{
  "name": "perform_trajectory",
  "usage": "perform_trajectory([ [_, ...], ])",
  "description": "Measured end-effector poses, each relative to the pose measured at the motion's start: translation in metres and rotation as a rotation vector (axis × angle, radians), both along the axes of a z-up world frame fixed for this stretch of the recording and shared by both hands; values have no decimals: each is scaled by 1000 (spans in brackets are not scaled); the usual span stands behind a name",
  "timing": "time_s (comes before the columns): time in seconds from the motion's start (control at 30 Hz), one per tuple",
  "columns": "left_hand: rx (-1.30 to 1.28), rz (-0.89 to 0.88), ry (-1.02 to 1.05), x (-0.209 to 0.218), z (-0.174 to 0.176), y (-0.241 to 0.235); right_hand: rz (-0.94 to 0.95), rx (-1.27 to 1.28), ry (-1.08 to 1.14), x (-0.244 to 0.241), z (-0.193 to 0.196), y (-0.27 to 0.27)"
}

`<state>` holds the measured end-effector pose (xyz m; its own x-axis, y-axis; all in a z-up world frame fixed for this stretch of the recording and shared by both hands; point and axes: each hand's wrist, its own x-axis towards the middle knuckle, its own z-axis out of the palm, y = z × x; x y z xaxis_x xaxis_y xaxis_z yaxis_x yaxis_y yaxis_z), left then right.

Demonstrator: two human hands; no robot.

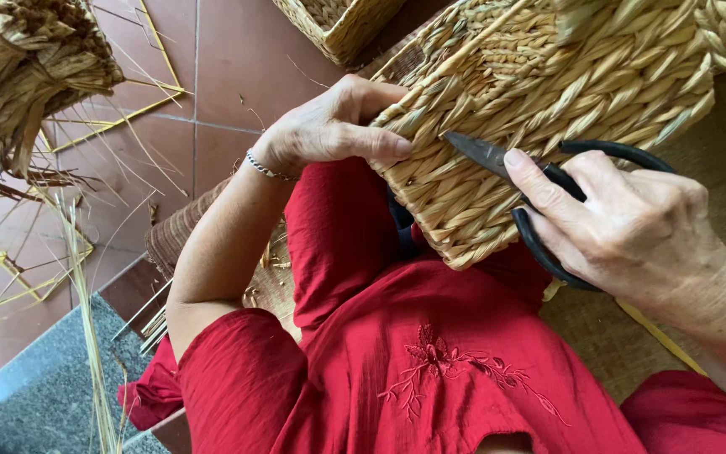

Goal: The person sits on the floor and uses shears to trim excess dried fibers from the edges of a woven basket. They rotate the basket to access different sides and carefully cut the protruding material to smooth the rim.

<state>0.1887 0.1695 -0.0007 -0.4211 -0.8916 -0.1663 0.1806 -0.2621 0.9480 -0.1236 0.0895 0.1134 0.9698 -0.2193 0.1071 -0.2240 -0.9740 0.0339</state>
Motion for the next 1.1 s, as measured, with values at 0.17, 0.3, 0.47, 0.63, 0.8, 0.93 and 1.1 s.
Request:
perform_trajectory([
  [0.17, 33, -15, -15, 0, -2, -2, 2, 14, 21, 1, -2, 2],
  [0.3, -32, -15, -18, -1, -2, -3, -17, -7, 93, 4, -4, 2],
  [0.47, -59, -13, -99, 0, -1, -3, 8, 0, 109, 4, 8, -1],
  [0.63, -26, -23, -67, 0, -1, -5, -14, 18, 144, 4, 5, -2],
  [0.8, -79, -14, -129, 0, 1, -5, 8, -38, 101, 4, 10, 0],
  [0.93, -83, -17, -121, 0, 2, -5, 17, 26, 120, 2, 9, -2],
  [1.1, -42, -21, -87, 0, 1, -4, 12, -7, 107, 6, 7, -1],
])
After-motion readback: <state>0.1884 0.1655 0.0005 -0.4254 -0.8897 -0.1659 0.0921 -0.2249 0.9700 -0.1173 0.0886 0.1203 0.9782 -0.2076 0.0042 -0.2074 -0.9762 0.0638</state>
